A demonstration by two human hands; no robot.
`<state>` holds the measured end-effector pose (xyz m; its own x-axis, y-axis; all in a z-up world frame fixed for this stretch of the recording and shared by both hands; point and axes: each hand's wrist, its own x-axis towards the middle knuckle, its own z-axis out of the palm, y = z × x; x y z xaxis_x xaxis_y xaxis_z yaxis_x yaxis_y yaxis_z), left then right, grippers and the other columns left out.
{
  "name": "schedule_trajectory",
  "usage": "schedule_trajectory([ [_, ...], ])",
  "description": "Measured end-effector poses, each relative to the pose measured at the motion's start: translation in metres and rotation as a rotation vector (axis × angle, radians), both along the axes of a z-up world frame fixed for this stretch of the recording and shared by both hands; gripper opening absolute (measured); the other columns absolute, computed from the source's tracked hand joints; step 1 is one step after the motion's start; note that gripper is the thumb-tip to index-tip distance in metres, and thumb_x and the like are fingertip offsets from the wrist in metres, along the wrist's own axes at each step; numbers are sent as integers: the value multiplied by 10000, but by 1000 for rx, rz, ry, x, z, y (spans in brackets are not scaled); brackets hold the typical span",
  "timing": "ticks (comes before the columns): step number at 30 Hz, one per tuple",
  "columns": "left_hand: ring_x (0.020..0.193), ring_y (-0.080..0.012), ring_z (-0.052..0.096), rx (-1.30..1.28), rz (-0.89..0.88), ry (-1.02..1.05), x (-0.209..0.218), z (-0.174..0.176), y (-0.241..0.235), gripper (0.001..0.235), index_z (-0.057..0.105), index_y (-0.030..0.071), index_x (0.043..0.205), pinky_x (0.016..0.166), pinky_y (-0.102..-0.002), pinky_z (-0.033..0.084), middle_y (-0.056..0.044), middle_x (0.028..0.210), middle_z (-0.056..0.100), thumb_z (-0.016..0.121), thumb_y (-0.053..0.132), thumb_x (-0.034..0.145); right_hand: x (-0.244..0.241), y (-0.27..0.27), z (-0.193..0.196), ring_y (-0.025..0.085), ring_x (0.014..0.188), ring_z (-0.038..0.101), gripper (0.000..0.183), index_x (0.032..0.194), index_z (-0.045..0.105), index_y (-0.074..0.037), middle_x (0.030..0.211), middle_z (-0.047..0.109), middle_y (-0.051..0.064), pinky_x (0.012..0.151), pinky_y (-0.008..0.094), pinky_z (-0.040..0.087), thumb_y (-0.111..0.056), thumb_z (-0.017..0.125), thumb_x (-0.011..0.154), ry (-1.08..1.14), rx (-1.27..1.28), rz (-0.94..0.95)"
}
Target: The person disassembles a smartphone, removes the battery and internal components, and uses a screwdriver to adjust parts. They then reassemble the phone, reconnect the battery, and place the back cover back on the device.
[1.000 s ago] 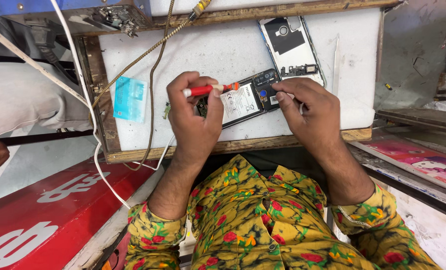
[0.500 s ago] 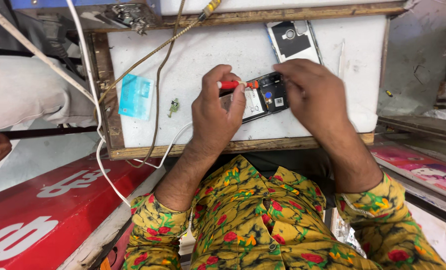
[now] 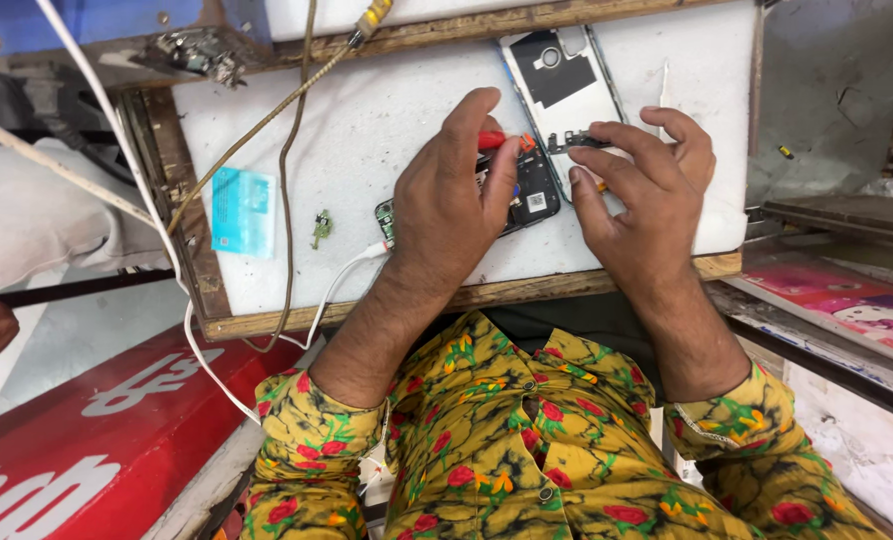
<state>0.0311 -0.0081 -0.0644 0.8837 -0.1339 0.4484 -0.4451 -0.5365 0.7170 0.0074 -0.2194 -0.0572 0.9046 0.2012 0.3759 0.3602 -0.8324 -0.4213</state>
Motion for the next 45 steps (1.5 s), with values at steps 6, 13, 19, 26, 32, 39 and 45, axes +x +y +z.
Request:
schedule_trajectory([
  [6, 929, -206, 741, 119, 2, -36, 5, 8, -1, 549, 430, 50, 1444, 840, -340, 607, -66, 1027, 700, 779, 78, 1022, 3, -4, -5, 301, 1384, 486, 164, 1099, 805, -134, 1293, 716, -2, 1166, 431, 388, -48, 824, 961, 38, 41, -39],
  [13, 853, -246, 697, 305, -1, -55, 13, 31, -10, 471, 513, 32, 1413, 840, -385, 579, -76, 919, 665, 769, 134, 1031, 5, -5, -5, 308, 1382, 494, 153, 1108, 798, -122, 1295, 715, 13, 1177, 427, 400, -40, 807, 980, 63, 81, -25],
  [19, 951, -274, 690, 320, -227, -95, 30, 44, -11, 469, 524, 111, 1391, 927, -425, 551, -65, 1017, 687, 678, 62, 951, 5, -6, -4, 320, 1366, 519, 226, 1154, 797, -115, 1282, 720, 33, 1176, 429, 412, -14, 796, 952, 72, 122, -27],
  [26, 844, -270, 685, 387, -147, -34, 34, 42, -13, 410, 529, 107, 1354, 764, -431, 541, -52, 907, 664, 725, 157, 998, 7, -5, -2, 313, 1370, 512, 215, 1152, 799, -119, 1274, 723, 28, 1182, 427, 408, -16, 791, 963, 72, 121, -14],
  [32, 904, -278, 688, 318, -184, -51, 26, 39, -9, 461, 484, 64, 1407, 811, -424, 557, -81, 959, 656, 716, 97, 1009, 8, -5, -4, 319, 1368, 499, 193, 1138, 800, -117, 1273, 719, 27, 1172, 436, 400, -42, 794, 961, 78, 112, -13],
  [39, 852, -262, 690, 366, -121, -46, 29, 35, -18, 451, 526, 75, 1379, 793, -412, 558, -62, 922, 664, 727, 115, 977, 8, -4, -3, 322, 1353, 509, 191, 1125, 800, -119, 1252, 725, 29, 1164, 435, 407, -39, 792, 952, 71, 124, -24],
  [45, 824, -257, 679, 379, -88, -35, 27, 34, -17, 486, 510, 54, 1399, 783, -400, 554, -73, 902, 658, 754, 199, 1004, 7, -5, -2, 325, 1337, 524, 192, 1119, 797, -114, 1248, 726, 33, 1159, 431, 418, -38, 797, 942, 66, 154, -30],
])
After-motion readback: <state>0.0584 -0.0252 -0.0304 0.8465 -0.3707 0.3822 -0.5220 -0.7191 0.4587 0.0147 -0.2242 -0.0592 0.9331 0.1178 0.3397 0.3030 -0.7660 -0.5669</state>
